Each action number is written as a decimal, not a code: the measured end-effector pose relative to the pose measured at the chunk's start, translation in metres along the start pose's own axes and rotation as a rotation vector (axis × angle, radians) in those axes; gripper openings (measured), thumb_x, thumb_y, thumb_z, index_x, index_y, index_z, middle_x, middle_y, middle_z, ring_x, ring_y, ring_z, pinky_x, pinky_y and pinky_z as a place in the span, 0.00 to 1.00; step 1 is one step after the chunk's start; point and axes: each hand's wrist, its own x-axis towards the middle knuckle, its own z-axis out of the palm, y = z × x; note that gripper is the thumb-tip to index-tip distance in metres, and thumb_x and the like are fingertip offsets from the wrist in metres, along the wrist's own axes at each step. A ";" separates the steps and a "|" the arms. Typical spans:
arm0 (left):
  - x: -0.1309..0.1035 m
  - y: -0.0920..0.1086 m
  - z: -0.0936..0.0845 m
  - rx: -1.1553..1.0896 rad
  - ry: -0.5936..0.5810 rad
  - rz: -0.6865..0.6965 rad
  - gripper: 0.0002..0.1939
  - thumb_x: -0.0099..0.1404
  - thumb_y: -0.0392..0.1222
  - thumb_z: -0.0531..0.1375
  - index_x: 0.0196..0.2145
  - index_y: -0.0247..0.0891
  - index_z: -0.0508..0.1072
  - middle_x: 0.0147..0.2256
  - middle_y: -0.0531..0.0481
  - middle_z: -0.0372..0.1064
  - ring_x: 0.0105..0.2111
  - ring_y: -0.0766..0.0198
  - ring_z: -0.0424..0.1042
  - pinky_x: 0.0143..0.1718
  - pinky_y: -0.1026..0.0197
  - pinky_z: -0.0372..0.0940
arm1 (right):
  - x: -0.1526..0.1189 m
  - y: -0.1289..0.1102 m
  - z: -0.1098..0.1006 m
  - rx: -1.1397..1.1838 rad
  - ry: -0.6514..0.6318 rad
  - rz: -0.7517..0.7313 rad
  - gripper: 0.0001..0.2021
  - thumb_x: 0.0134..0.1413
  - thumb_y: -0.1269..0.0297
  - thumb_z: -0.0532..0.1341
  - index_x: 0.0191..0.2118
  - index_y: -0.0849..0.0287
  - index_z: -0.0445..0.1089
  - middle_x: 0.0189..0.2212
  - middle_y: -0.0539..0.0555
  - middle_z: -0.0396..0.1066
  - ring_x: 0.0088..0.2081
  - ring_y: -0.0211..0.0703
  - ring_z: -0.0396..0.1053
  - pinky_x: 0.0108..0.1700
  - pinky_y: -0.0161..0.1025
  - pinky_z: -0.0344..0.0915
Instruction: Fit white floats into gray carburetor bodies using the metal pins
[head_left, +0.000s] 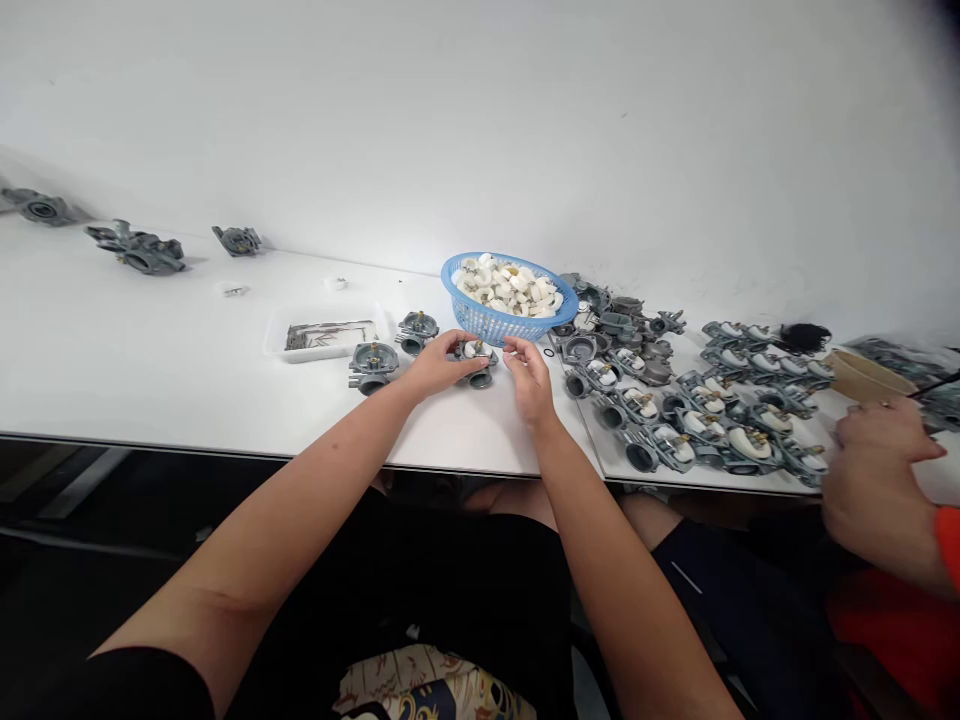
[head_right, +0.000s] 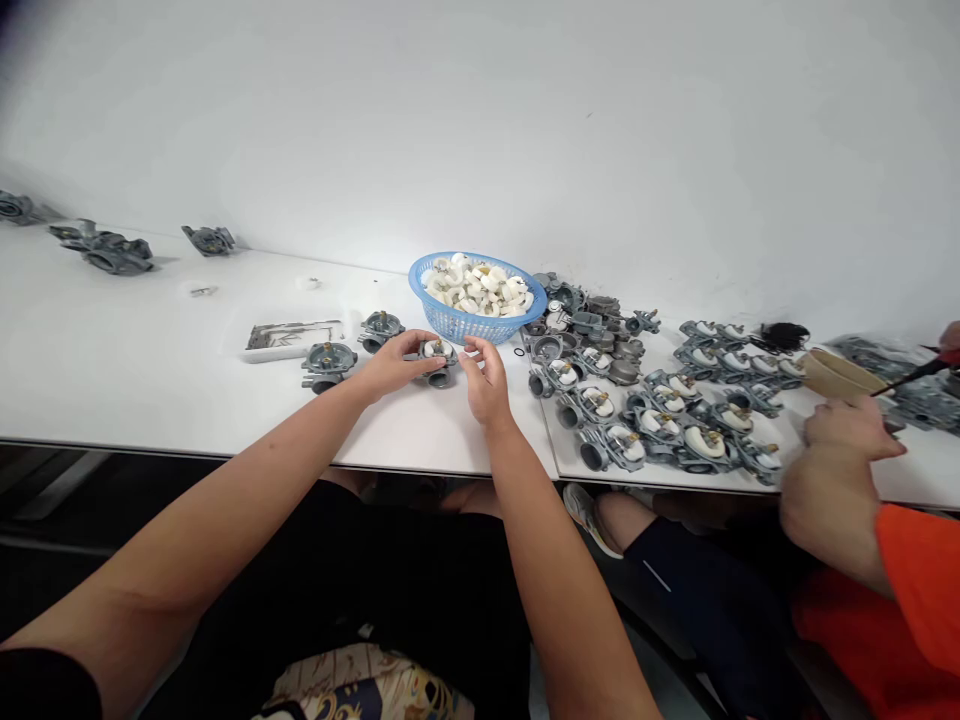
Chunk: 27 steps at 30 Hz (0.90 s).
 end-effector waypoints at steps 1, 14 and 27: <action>0.000 0.000 0.000 0.037 0.009 0.013 0.24 0.55 0.52 0.68 0.46 0.40 0.72 0.44 0.47 0.70 0.45 0.57 0.67 0.49 0.53 0.63 | 0.000 0.002 0.000 0.003 -0.038 0.021 0.24 0.50 0.53 0.59 0.51 0.60 0.70 0.50 0.59 0.70 0.50 0.50 0.66 0.55 0.47 0.63; 0.001 -0.003 0.006 -0.098 -0.043 0.097 0.25 0.54 0.39 0.65 0.50 0.37 0.67 0.48 0.46 0.68 0.48 0.57 0.68 0.50 0.55 0.65 | -0.003 0.010 0.002 -0.084 -0.284 -0.005 0.41 0.43 0.54 0.71 0.63 0.61 0.57 0.61 0.65 0.63 0.60 0.57 0.63 0.62 0.54 0.61; 0.001 0.000 0.001 -0.093 -0.123 0.025 0.27 0.53 0.43 0.68 0.50 0.38 0.71 0.49 0.44 0.71 0.49 0.54 0.70 0.48 0.53 0.66 | 0.000 0.009 0.002 -0.183 -0.241 -0.063 0.36 0.38 0.55 0.74 0.56 0.58 0.69 0.51 0.59 0.70 0.48 0.51 0.68 0.50 0.49 0.67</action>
